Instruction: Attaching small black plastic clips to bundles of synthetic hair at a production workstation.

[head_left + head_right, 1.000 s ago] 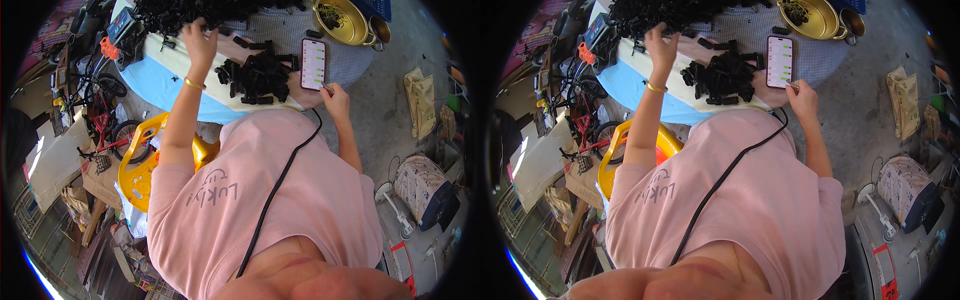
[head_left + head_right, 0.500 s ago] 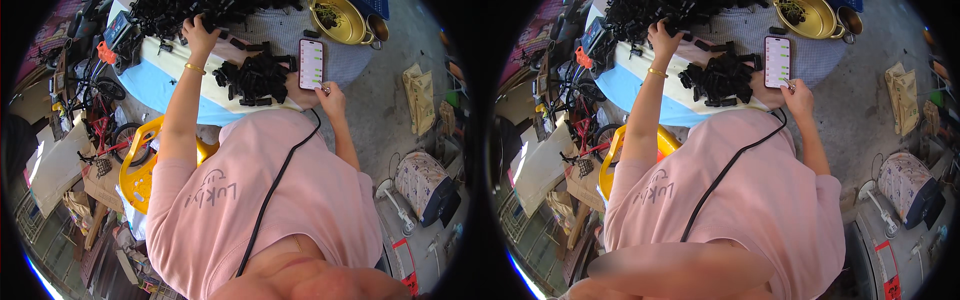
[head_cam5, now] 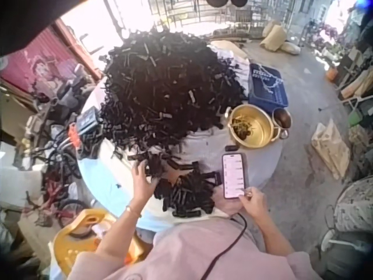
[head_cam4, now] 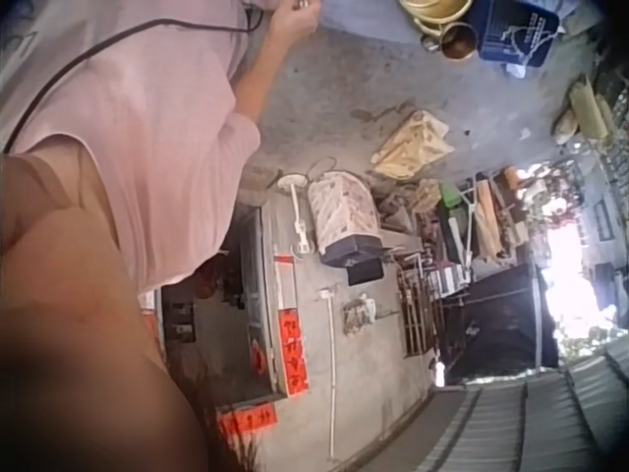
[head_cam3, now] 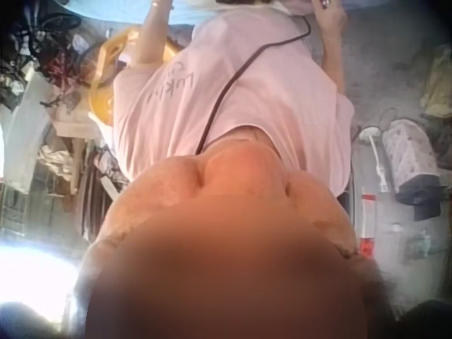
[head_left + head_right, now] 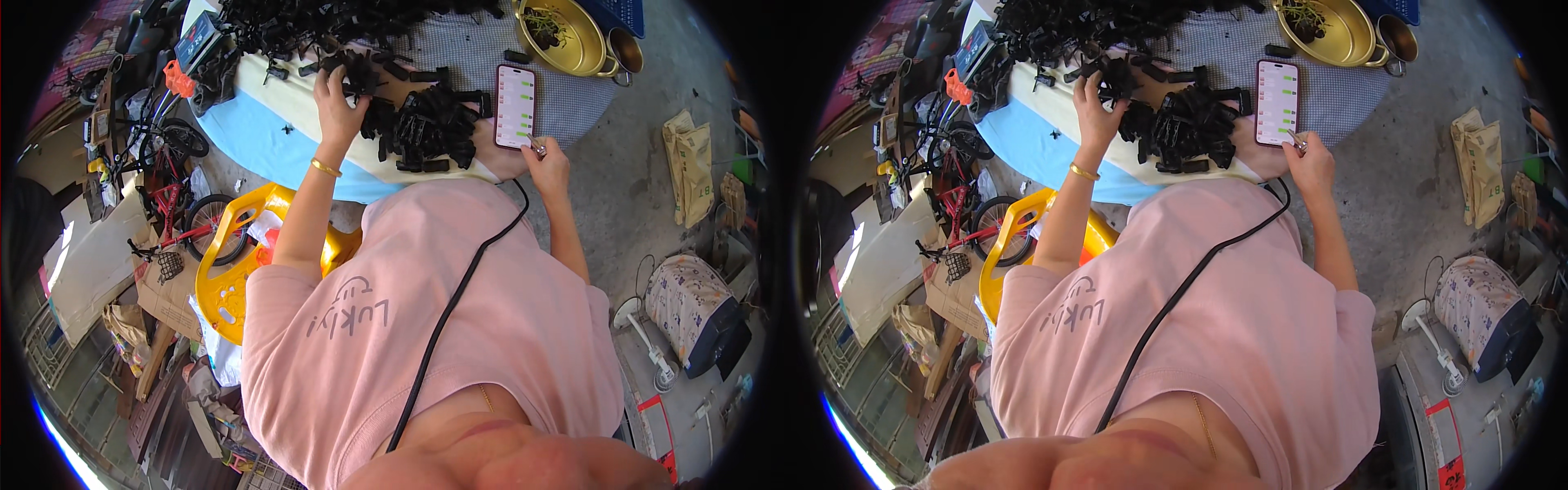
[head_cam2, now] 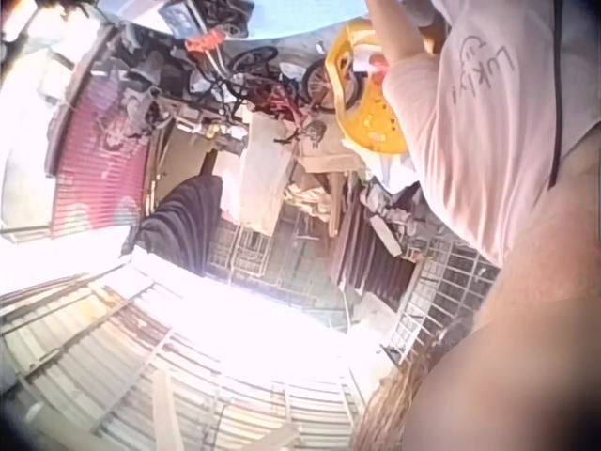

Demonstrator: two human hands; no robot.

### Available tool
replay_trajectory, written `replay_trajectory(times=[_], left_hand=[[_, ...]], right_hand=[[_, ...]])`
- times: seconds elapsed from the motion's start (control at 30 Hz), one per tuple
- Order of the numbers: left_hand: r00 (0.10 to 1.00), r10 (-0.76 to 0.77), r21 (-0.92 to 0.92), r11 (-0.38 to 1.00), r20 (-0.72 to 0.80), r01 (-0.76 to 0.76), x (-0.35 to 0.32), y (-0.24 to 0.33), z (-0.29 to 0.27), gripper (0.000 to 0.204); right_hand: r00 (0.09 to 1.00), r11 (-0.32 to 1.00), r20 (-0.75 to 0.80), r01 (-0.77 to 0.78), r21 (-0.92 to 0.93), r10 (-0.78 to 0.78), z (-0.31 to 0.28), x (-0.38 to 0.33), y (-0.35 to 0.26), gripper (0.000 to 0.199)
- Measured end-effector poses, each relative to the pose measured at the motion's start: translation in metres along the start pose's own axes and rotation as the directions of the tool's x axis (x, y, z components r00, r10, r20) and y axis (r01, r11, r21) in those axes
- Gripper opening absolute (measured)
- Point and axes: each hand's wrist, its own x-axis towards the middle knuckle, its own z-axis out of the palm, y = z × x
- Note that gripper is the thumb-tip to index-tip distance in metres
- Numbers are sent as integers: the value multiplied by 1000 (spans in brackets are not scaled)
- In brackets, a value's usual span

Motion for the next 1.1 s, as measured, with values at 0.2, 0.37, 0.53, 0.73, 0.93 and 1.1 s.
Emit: replay_trajectory(times=[0.2,0.37,0.53,0.73,0.93,1.1], left_hand=[[995,-61,-67,996,81,66,-15,6,-11,73],[992,-102,-157,981,68,111,-11,21,-21,70],[947,-321,-248,919,-20,306,-16,20,-15,52],[925,-379,-281,884,36,373,-27,-19,3,35],[837,-547,-215,814,33,540,-8,6,5,30],[829,-538,86,843,150,531,-4,-18,18,33]], right_hand=[[998,999,-55,31,26,-29,5,2,6,26],[998,1000,-58,13,12,-12,7,2,6,27],[998,1000,-54,14,11,-14,10,1,3,28],[998,999,-56,34,5,-34,11,1,0,27],[996,998,-58,65,21,-63,9,-1,-2,26],[997,998,-46,66,14,-65,8,-1,-2,25]])
